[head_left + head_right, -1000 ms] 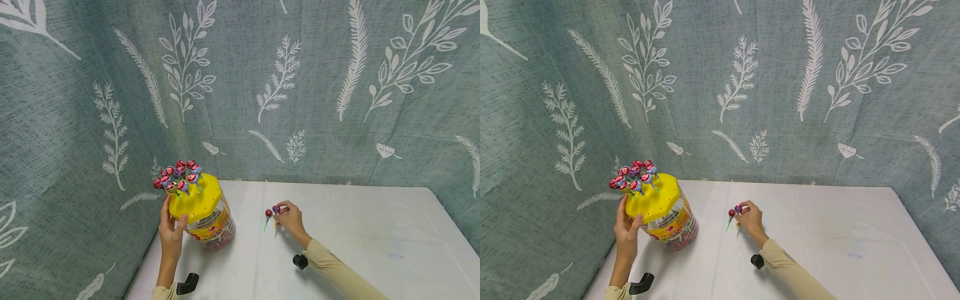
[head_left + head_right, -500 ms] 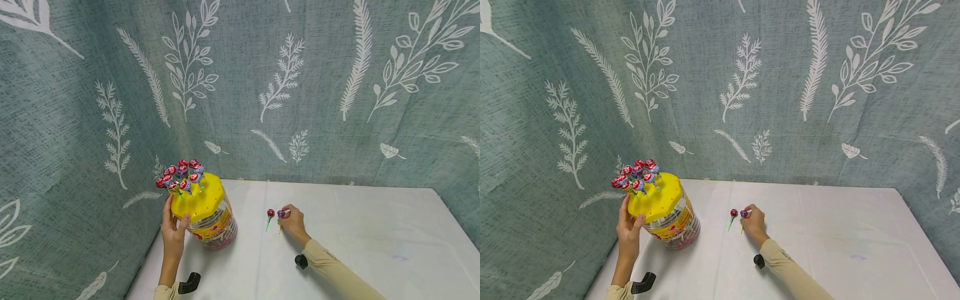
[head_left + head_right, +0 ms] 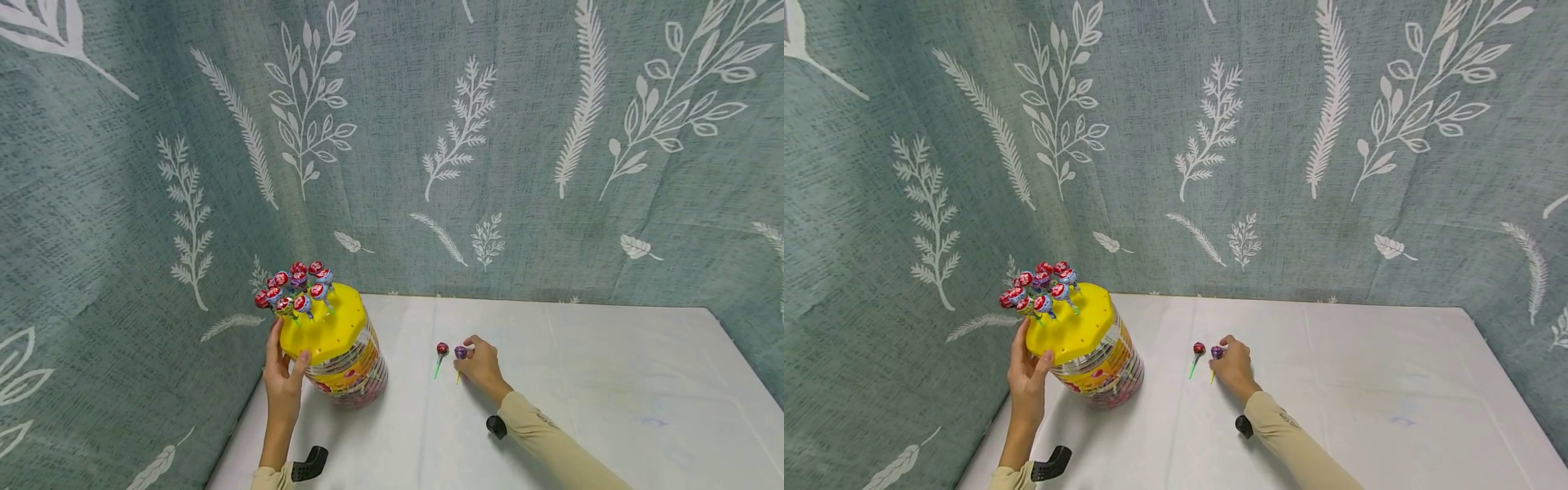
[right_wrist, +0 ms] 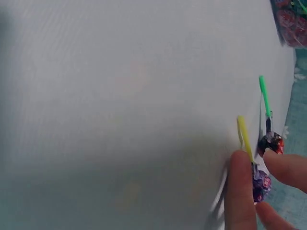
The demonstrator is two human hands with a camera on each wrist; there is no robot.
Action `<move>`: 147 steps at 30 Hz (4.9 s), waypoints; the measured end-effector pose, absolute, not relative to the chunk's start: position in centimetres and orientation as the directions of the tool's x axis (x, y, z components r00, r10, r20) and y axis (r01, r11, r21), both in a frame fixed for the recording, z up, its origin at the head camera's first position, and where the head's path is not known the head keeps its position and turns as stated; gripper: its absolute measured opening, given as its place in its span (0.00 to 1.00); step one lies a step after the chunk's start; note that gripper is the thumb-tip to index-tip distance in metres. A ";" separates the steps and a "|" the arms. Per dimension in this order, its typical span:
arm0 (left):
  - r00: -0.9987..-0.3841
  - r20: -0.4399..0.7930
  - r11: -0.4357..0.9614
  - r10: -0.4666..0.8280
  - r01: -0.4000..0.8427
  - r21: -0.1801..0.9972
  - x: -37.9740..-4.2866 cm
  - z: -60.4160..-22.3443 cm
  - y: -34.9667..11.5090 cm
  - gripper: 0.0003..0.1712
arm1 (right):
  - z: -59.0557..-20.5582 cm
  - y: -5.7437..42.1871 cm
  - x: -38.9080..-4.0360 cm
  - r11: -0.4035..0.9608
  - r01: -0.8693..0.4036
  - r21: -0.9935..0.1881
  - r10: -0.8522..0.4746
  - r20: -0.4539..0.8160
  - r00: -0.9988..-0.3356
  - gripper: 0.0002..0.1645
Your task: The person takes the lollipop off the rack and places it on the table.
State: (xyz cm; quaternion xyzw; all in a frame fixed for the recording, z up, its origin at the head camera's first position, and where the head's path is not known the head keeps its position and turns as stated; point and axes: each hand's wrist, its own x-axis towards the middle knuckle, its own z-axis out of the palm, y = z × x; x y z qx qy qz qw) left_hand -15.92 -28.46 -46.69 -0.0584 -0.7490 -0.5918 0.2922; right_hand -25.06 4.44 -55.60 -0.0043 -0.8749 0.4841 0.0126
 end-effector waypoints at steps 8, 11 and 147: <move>-0.822 0.509 0.291 -0.254 0.437 0.851 -16.1 -46.7 -28.6 0.42 | -54.6 5.0 -25.2 0.579 -0.030 -0.815 0.011 0.045 -0.999 0.24; -0.823 0.508 0.285 -0.253 0.438 0.853 -16.2 -46.8 -28.8 0.42 | -54.0 5.1 -25.4 0.592 -0.063 -0.804 0.009 0.085 -0.996 0.24; -0.820 0.471 0.346 -0.326 0.360 0.866 -15.4 -44.7 -27.0 0.39 | -34.0 -6.0 -23.1 -0.036 -0.665 -0.746 -0.364 0.629 -0.687 0.24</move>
